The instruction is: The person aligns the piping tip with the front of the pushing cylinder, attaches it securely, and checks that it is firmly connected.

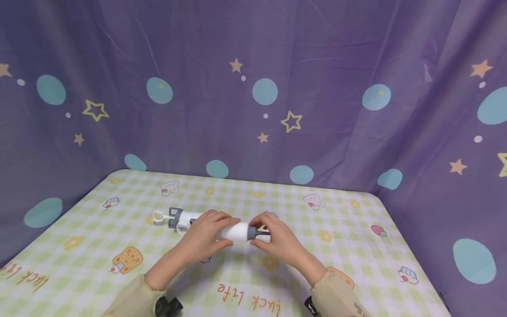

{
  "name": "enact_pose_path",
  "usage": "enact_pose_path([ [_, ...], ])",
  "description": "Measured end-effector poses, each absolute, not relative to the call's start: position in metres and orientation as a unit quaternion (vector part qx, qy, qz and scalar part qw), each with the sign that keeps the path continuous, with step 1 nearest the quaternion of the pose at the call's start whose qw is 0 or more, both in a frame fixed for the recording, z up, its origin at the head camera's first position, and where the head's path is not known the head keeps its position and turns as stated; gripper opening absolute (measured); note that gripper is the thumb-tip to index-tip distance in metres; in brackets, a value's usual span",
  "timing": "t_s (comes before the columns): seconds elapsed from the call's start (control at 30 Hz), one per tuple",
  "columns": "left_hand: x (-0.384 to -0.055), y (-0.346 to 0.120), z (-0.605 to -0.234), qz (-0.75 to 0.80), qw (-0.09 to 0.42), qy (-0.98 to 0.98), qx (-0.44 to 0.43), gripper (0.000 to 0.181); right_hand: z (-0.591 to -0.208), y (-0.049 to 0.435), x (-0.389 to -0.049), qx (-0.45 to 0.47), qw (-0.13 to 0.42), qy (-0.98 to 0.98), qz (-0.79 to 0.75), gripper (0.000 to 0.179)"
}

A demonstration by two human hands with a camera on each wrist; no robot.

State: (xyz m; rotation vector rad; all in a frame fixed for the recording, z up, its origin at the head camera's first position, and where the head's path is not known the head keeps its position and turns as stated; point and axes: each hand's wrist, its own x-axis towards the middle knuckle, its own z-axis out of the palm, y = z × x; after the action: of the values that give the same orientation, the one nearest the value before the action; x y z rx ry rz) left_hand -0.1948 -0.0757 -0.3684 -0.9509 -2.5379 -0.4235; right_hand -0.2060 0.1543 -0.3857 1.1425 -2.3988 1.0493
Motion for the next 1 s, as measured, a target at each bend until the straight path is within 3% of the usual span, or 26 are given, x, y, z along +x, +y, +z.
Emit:
enact_pose_path([
  [0.43,-0.195,-0.075,-0.375,-0.169,0.219,-0.903,-0.328,0.051,-0.384,0.148,-0.205,0.376,0.132,-0.850,0.345,0.027],
  [0.73,-0.195,-0.070,-0.379,-0.162,0.224,-0.905,-0.322,0.050,-0.384,0.150,-0.202,0.352,0.086,-0.859,0.362,0.024],
  [1.0,-0.196,-0.067,-0.386,-0.145,0.183,-0.914,-0.333,0.048,-0.387,0.154,-0.201,0.314,0.019,-0.880,0.357,0.027],
])
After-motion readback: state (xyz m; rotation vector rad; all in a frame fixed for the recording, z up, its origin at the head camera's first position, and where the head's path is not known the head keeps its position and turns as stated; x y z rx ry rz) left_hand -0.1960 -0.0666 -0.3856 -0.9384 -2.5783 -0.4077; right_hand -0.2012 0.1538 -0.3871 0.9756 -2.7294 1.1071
